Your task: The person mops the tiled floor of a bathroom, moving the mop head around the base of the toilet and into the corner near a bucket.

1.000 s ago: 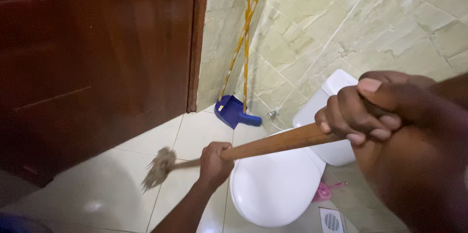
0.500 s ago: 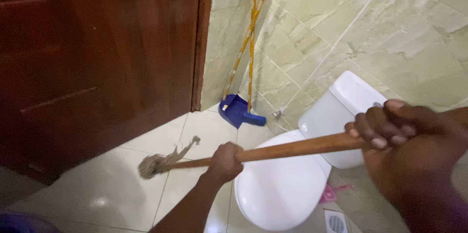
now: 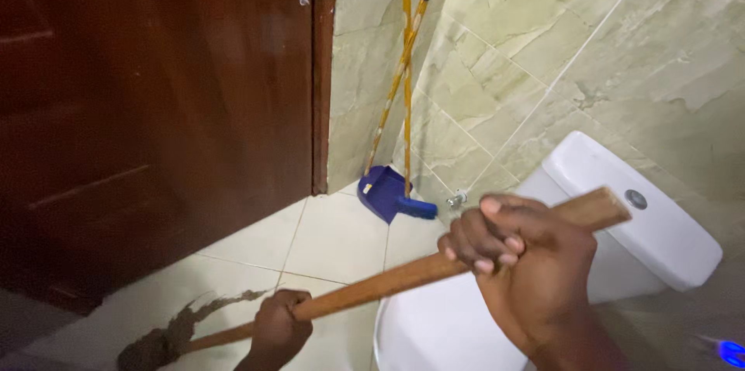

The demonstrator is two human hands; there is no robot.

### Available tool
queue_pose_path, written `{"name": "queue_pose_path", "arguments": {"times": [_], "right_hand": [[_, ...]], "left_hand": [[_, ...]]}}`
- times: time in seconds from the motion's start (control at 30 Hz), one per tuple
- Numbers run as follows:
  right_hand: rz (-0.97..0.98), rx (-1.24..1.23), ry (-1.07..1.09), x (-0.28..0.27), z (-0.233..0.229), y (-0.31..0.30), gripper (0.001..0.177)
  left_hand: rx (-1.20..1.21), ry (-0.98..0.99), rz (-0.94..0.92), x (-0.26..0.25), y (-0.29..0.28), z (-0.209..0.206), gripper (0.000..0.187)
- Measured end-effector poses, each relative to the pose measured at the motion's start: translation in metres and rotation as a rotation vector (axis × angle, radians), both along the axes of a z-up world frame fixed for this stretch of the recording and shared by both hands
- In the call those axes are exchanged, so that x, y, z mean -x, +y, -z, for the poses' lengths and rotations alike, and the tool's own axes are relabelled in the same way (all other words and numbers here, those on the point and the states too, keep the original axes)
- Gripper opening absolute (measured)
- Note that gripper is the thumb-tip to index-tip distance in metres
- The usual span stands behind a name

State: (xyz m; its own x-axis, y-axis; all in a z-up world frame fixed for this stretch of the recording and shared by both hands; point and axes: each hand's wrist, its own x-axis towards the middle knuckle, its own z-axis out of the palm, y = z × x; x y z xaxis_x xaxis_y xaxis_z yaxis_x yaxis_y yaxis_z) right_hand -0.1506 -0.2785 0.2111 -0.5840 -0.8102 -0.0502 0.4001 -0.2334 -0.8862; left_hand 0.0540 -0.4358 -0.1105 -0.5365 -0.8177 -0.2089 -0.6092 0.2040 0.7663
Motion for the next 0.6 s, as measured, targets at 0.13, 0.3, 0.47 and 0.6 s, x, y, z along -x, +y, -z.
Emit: {"name": "queue_pose_path", "arguments": {"times": [0.13,0.3,0.47,0.6], "right_hand": [[-0.047,0.089,0.259,0.014,-0.035,-0.017,0.037],[-0.029,0.062,0.47,0.015,-0.083,-0.018,0.038],[0.115,-0.033,0.557,-0.002,-0.083,-0.009,0.039],[0.181,-0.087,0.425,-0.015,-0.071,-0.004,0.038]], "left_hand": [[0.146,0.098,-0.047,0.031,-0.004,-0.049,0.016],[0.012,0.332,-0.049,0.096,-0.024,-0.087,0.01],[0.184,0.605,0.267,0.163,-0.061,-0.068,0.017],[0.026,0.54,0.436,0.187,-0.06,-0.056,0.014]]}}
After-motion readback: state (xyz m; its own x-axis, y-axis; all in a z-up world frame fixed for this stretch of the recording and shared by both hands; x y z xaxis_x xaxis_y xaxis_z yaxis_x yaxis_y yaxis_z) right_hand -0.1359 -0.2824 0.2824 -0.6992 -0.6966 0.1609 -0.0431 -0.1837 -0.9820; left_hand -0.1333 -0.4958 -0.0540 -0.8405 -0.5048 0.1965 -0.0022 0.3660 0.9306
